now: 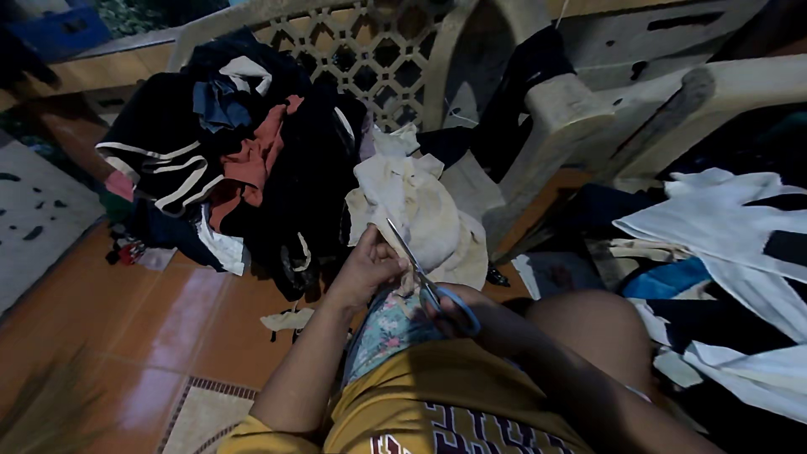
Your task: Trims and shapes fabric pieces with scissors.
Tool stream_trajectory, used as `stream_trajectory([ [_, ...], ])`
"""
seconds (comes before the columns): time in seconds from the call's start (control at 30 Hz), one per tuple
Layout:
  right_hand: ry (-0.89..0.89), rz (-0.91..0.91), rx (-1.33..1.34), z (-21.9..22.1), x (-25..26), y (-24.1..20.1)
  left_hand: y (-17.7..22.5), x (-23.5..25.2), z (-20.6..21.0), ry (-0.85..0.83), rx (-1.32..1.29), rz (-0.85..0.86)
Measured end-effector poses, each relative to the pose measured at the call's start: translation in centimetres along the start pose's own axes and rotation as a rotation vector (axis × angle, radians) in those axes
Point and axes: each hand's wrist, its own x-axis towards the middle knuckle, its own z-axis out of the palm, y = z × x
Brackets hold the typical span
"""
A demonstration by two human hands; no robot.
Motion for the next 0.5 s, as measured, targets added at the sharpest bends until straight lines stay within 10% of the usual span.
stream_trajectory([
  [0.5,-0.021,-0.029,0.007,-0.12,0.13,0.13,0.16,-0.23,0.44,-0.065,0.011,-0.029],
])
